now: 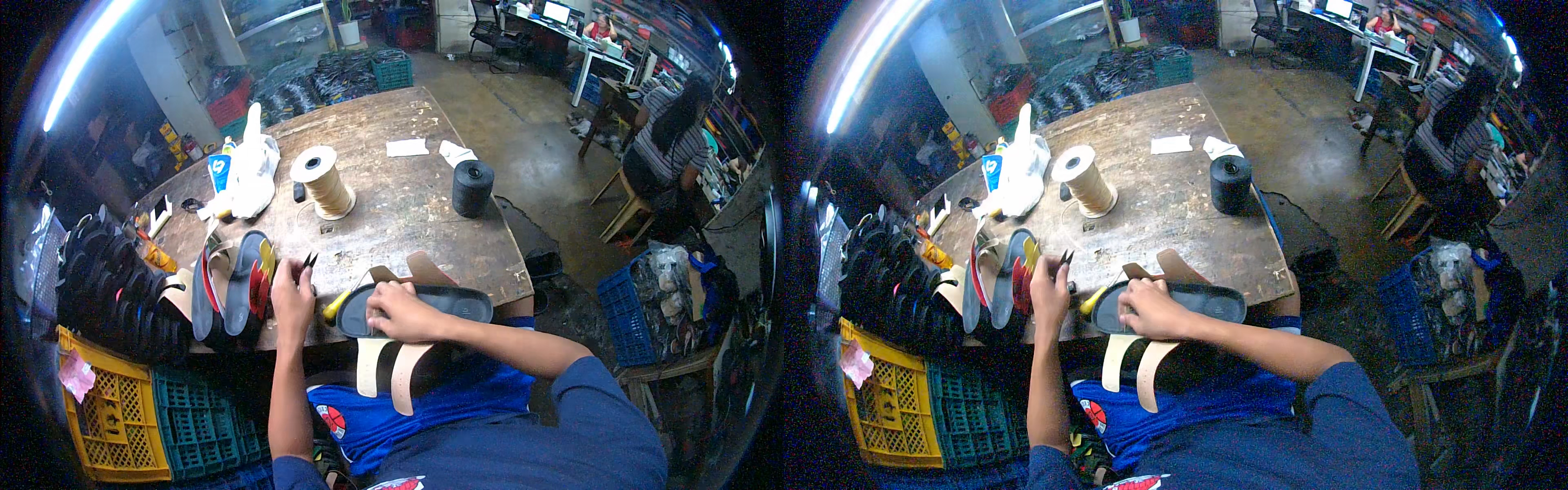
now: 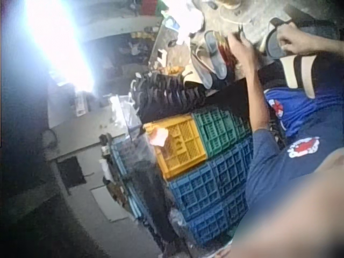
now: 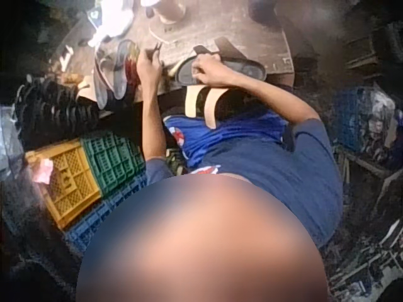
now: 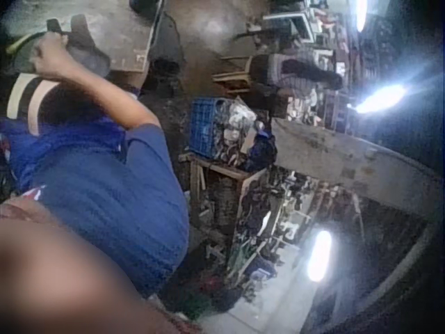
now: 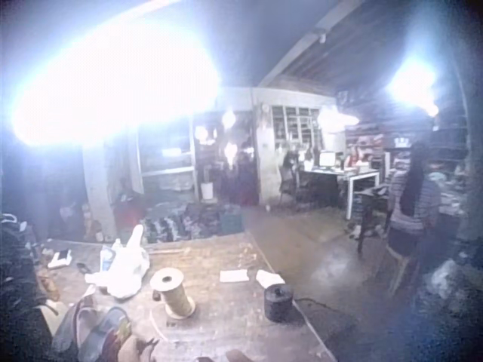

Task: The person hand-sews a sandal strap to the sole using a needle and thread. They thread the needle, pull thread from a spool, and stitch the strap to the sole with a seam ripper and lighter nearby on the table.

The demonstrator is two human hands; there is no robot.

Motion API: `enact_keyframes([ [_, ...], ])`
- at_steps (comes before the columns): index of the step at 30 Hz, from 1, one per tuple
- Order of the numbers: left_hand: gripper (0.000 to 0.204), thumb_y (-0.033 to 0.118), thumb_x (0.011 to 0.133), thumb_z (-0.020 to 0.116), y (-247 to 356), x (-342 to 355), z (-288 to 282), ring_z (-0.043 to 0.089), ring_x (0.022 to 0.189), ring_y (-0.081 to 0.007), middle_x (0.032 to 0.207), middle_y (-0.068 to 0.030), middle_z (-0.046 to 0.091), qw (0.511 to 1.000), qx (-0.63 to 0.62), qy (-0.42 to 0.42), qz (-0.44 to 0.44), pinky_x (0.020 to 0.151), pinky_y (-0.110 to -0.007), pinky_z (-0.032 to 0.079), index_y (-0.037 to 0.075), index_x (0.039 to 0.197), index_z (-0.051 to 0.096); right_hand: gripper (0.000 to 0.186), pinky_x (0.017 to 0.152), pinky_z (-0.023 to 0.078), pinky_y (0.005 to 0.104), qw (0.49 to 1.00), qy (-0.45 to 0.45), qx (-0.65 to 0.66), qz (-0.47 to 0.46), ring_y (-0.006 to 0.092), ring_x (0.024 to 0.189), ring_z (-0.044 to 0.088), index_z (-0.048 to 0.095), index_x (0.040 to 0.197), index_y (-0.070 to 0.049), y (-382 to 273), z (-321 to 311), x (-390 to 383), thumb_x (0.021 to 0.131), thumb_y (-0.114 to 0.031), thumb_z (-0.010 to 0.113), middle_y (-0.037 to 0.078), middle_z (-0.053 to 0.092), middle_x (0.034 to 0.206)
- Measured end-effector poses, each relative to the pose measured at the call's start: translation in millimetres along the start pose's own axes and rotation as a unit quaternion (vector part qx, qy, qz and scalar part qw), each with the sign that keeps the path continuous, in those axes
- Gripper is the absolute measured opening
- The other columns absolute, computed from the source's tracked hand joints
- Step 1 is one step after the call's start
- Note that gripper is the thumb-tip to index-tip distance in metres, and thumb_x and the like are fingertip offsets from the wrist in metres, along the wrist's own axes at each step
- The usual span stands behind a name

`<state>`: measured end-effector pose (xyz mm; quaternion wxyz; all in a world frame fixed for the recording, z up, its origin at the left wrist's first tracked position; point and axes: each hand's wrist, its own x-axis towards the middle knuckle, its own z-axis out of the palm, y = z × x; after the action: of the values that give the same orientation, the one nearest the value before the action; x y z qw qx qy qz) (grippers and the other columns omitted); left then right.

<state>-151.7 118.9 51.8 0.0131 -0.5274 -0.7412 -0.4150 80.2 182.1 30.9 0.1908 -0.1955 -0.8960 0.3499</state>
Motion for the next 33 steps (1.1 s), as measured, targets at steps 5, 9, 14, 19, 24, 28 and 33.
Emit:
enact_keyframes([
  [5, 0.018, 0.005, 0.099, 0.051, 22, -54, -25, 0.061, 0.077, -0.0143, 0.093, -0.0084, 0.062, 0.948, -0.261, -0.088, -0.157, 0.074, -0.030, 0.050, -0.002, 0.115, 0.056, 0.045, 0.099, 0.044, 0.0450, 0.995, -0.036, 0.077, -0.043, 0.0361, 0.111, 0.055, 0.059, 0.127, -0.011, 7, -25, 3, 0.083, -0.007, 0.067, 0.019, 0.052, 0.115],
  [9, 0.023, 0.007, 0.102, 0.045, 32, -73, -33, 0.053, 0.072, -0.0076, 0.096, -0.0038, 0.057, 0.951, -0.220, -0.193, -0.103, 0.065, -0.026, 0.046, 0.000, 0.121, 0.053, 0.031, 0.095, 0.045, 0.0433, 0.977, -0.134, -0.055, -0.154, 0.0324, 0.109, 0.056, 0.070, 0.108, -0.012, 14, -27, 11, 0.078, -0.014, 0.076, 0.012, 0.058, 0.111],
  [14, 0.026, 0.019, 0.093, 0.064, 50, -73, -46, 0.068, 0.087, -0.0365, 0.091, -0.0230, 0.067, 0.950, -0.085, -0.292, -0.066, 0.078, -0.043, 0.052, 0.000, 0.111, 0.057, 0.016, 0.087, 0.050, 0.0428, 0.972, -0.103, -0.099, -0.187, 0.0319, 0.101, 0.060, 0.066, 0.087, -0.008, 11, -21, 20, 0.076, -0.015, 0.075, 0.012, 0.061, 0.100],
  [19, 0.023, 0.020, 0.092, 0.064, 60, -58, -48, 0.070, 0.087, -0.0382, 0.089, -0.0224, 0.070, 0.918, -0.038, -0.395, -0.022, 0.078, -0.044, 0.053, 0.002, 0.106, 0.062, 0.012, 0.084, 0.051, 0.0418, 0.974, -0.073, -0.096, -0.193, 0.0310, 0.094, 0.062, 0.062, 0.083, -0.006, 10, -19, 19, 0.078, -0.013, 0.071, 0.011, 0.062, 0.091],
  [24, 0.023, 0.021, 0.090, 0.064, 65, -49, -44, 0.069, 0.089, -0.0396, 0.090, -0.0230, 0.070, 0.894, 0.004, -0.449, -0.010, 0.079, -0.046, 0.053, 0.003, 0.105, 0.063, 0.012, 0.082, 0.051, 0.0424, 0.978, -0.047, -0.062, -0.192, 0.0310, 0.090, 0.063, 0.061, 0.080, -0.006, 17, -14, 16, 0.076, -0.012, 0.070, 0.011, 0.063, 0.087],
  [28, 0.022, 0.022, 0.090, 0.064, 69, -49, -40, 0.069, 0.084, -0.0400, 0.085, -0.0220, 0.070, 0.894, 0.033, -0.447, 0.013, 0.076, -0.048, 0.053, 0.003, 0.101, 0.060, 0.011, 0.081, 0.052, 0.0425, 0.980, -0.026, -0.034, -0.192, 0.0307, 0.089, 0.064, 0.061, 0.079, -0.005, 19, -13, 15, 0.076, -0.011, 0.070, 0.012, 0.064, 0.085],
  [33, 0.022, 0.022, 0.089, 0.063, 73, -49, -35, 0.069, 0.082, -0.0403, 0.084, -0.0210, 0.070, 0.892, 0.071, -0.446, 0.013, 0.075, -0.049, 0.054, 0.003, 0.099, 0.059, 0.010, 0.080, 0.052, 0.0419, 0.982, -0.027, -0.031, -0.183, 0.0306, 0.088, 0.064, 0.062, 0.079, -0.005, 18, -13, 15, 0.075, -0.009, 0.070, 0.011, 0.064, 0.084],
])
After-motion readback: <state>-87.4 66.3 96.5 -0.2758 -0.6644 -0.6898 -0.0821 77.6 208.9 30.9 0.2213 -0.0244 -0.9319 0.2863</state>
